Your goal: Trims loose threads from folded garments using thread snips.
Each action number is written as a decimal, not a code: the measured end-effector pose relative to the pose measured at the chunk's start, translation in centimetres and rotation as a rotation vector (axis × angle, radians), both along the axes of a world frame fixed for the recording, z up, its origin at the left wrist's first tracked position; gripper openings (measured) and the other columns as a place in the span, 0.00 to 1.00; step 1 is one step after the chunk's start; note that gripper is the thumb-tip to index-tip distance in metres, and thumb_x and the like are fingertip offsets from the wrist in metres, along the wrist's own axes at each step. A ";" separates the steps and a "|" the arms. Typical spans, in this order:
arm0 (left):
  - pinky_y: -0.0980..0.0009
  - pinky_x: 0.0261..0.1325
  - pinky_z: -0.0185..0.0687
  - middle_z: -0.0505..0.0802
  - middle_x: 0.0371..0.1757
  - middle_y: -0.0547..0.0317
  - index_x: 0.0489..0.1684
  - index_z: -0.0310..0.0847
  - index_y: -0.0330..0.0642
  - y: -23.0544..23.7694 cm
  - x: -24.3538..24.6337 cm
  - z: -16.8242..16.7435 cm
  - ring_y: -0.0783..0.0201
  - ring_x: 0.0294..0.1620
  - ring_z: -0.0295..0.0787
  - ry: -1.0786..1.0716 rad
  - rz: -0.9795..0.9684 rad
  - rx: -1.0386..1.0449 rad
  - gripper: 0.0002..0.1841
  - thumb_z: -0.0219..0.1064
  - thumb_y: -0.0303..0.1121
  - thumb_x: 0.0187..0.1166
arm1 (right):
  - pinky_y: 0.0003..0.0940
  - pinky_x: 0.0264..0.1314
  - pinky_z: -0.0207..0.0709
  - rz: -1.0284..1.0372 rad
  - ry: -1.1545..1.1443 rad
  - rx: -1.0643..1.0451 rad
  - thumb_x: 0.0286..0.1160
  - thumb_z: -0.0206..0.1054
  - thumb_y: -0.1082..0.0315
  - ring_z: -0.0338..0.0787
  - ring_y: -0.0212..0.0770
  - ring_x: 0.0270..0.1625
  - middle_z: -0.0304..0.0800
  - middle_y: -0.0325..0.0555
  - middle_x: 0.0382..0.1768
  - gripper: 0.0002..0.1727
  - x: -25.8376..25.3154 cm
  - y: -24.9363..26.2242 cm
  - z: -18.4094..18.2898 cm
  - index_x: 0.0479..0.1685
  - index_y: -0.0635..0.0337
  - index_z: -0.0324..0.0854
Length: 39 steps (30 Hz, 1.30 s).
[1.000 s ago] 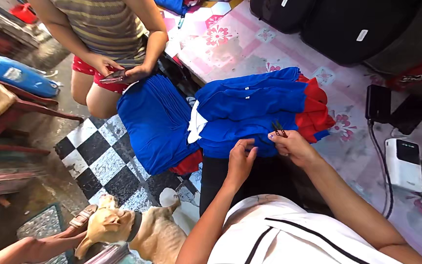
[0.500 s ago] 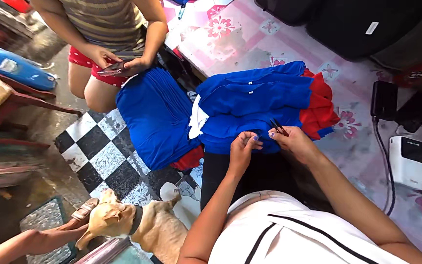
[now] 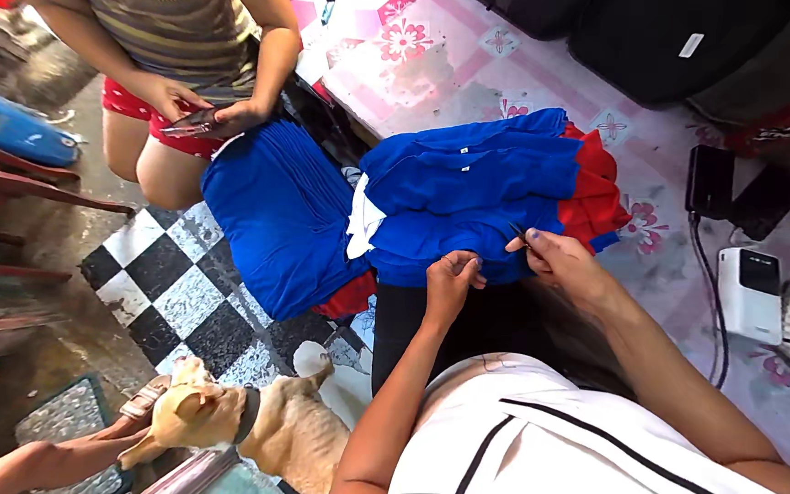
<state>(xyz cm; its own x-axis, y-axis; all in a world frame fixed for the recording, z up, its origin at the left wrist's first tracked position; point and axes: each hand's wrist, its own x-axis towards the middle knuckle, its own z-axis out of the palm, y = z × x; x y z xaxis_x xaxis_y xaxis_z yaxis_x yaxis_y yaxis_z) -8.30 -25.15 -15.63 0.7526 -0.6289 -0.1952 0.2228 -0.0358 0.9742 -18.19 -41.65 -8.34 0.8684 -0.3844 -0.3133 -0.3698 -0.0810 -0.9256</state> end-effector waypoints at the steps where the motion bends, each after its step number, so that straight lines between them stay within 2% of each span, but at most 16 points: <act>1: 0.74 0.36 0.93 0.94 0.28 0.59 0.43 0.84 0.27 0.0 0.0 0.2 0.71 0.25 0.93 0.002 -0.012 -0.009 0.04 0.66 0.21 0.80 | 0.19 0.27 0.64 0.047 0.002 -0.173 0.87 0.62 0.58 0.68 0.21 0.22 0.76 0.29 0.22 0.13 -0.1 0.2 0.0 0.50 0.57 0.87; 3: 0.74 0.36 0.93 0.94 0.28 0.60 0.43 0.84 0.28 0.1 0.0 0.6 0.71 0.25 0.93 0.010 -0.047 -0.032 0.04 0.65 0.22 0.81 | 0.34 0.34 0.72 0.120 -0.015 -0.538 0.78 0.71 0.54 0.76 0.32 0.27 0.84 0.39 0.27 0.17 -0.1 0.9 -1.0 0.54 0.57 0.90; 5: 0.74 0.37 0.92 0.94 0.29 0.59 0.44 0.83 0.28 0.1 -0.4 1.0 0.71 0.26 0.92 -0.002 -0.058 -0.039 0.04 0.64 0.22 0.82 | 0.54 0.39 0.81 0.144 -0.033 -0.721 0.79 0.69 0.59 0.90 0.49 0.32 0.94 0.51 0.33 0.16 0.5 1.8 -2.5 0.54 0.59 0.93; 6: 0.74 0.37 0.92 0.94 0.30 0.58 0.44 0.83 0.27 0.1 -0.6 1.0 0.71 0.26 0.92 -0.026 -0.044 -0.019 0.05 0.64 0.22 0.82 | 0.58 0.41 0.81 0.131 -0.030 -0.739 0.80 0.67 0.61 0.93 0.52 0.35 0.96 0.52 0.34 0.14 0.8 2.0 -3.1 0.50 0.59 0.94; 7: 0.74 0.37 0.92 0.94 0.31 0.57 0.45 0.84 0.27 0.2 -0.7 0.9 0.71 0.27 0.93 -0.064 -0.019 0.017 0.05 0.65 0.22 0.81 | 0.56 0.43 0.81 0.112 -0.022 -0.703 0.81 0.66 0.63 0.92 0.50 0.36 0.95 0.51 0.34 0.12 1.1 2.1 -3.6 0.47 0.59 0.94; 9: 0.74 0.41 0.92 0.95 0.36 0.52 0.49 0.84 0.25 0.5 -0.6 0.9 0.70 0.31 0.94 -0.158 0.014 0.107 0.09 0.67 0.24 0.80 | 0.42 0.45 0.80 0.069 0.011 -0.560 0.82 0.66 0.64 0.89 0.38 0.36 0.93 0.46 0.33 0.11 1.6 1.9 -3.5 0.44 0.60 0.93; 11: 0.73 0.50 0.90 0.95 0.46 0.45 0.56 0.85 0.24 0.8 -0.3 1.0 0.66 0.41 0.94 -0.271 -0.020 0.165 0.17 0.73 0.30 0.77 | 0.25 0.41 0.76 0.014 0.037 -0.362 0.82 0.67 0.67 0.82 0.26 0.33 0.89 0.40 0.31 0.08 1.9 2.0 -3.0 0.43 0.61 0.90; 12: 0.73 0.52 0.90 0.94 0.48 0.44 0.55 0.87 0.24 0.7 -0.2 1.1 0.66 0.43 0.94 -0.319 -0.041 0.170 0.17 0.74 0.32 0.76 | 0.22 0.39 0.74 -0.009 0.050 -0.268 0.81 0.68 0.68 0.80 0.23 0.32 0.88 0.38 0.30 0.07 2.0 2.1 -2.7 0.43 0.62 0.89; 15: 0.76 0.40 0.89 0.93 0.35 0.47 0.40 0.90 0.26 -0.5 -0.2 0.9 0.69 0.30 0.91 -0.452 -0.023 0.144 0.08 0.71 0.26 0.77 | 0.19 0.30 0.67 -0.065 0.080 -0.076 0.80 0.69 0.70 0.75 0.21 0.26 0.85 0.34 0.28 0.05 2.3 2.0 -2.3 0.42 0.61 0.88; 18: 0.76 0.38 0.87 0.92 0.33 0.47 0.38 0.91 0.26 -0.6 0.1 0.9 0.69 0.27 0.89 -0.471 -0.062 0.187 0.08 0.66 0.24 0.80 | 0.18 0.23 0.60 -0.095 0.060 0.001 0.83 0.67 0.66 0.67 0.21 0.19 0.76 0.30 0.21 0.07 2.1 1.1 -2.5 0.41 0.61 0.85; 21: 0.77 0.35 0.89 0.93 0.31 0.52 0.39 0.89 0.26 0.4 0.4 1.1 0.72 0.25 0.90 -0.311 -0.092 0.187 0.09 0.65 0.25 0.82 | 0.16 0.17 0.55 -0.045 0.084 0.131 0.96 0.46 0.56 0.60 0.20 0.14 0.66 0.24 0.15 0.21 1.0 0.1 -1.2 0.50 0.58 0.84; 23: 0.76 0.35 0.91 0.94 0.29 0.55 0.40 0.88 0.26 1.0 0.3 1.1 0.72 0.25 0.91 -0.213 -0.091 0.152 0.09 0.64 0.25 0.83 | 0.15 0.16 0.53 0.050 0.136 0.237 0.96 0.41 0.54 0.59 0.18 0.13 0.65 0.21 0.14 0.26 -0.1 -0.2 0.1 0.47 0.56 0.86; 25: 0.76 0.34 0.91 0.93 0.27 0.58 0.40 0.88 0.27 1.4 0.0 1.0 0.73 0.24 0.91 -0.175 -0.076 0.105 0.08 0.65 0.25 0.82 | 0.15 0.15 0.51 0.152 0.210 0.220 0.95 0.48 0.57 0.58 0.17 0.13 0.65 0.20 0.14 0.23 -0.7 -0.1 0.6 0.43 0.56 0.89; 28: 0.77 0.33 0.91 0.93 0.26 0.59 0.40 0.88 0.28 1.5 -0.3 1.2 0.74 0.23 0.91 -0.149 -0.064 0.070 0.07 0.66 0.24 0.81 | 0.17 0.20 0.53 0.210 0.282 0.015 0.93 0.54 0.58 0.59 0.19 0.15 0.66 0.23 0.15 0.21 -0.4 0.6 -0.2 0.40 0.59 0.91; 35: 0.80 0.32 0.89 0.93 0.28 0.56 0.37 0.89 0.27 1.9 -0.7 0.7 0.76 0.23 0.89 -0.332 0.031 0.073 0.07 0.67 0.24 0.78 | 0.19 0.22 0.55 0.239 0.301 -0.060 0.94 0.53 0.57 0.59 0.20 0.16 0.65 0.25 0.14 0.23 1.0 0.9 -0.9 0.38 0.59 0.91; 39: 0.78 0.34 0.90 0.93 0.31 0.52 0.38 0.89 0.26 1.8 -0.9 0.4 0.74 0.25 0.90 -0.338 0.017 0.058 0.07 0.67 0.23 0.78 | 0.19 0.21 0.54 0.220 0.291 -0.041 0.94 0.53 0.57 0.59 0.21 0.15 0.64 0.25 0.14 0.23 1.4 1.1 -1.1 0.36 0.59 0.90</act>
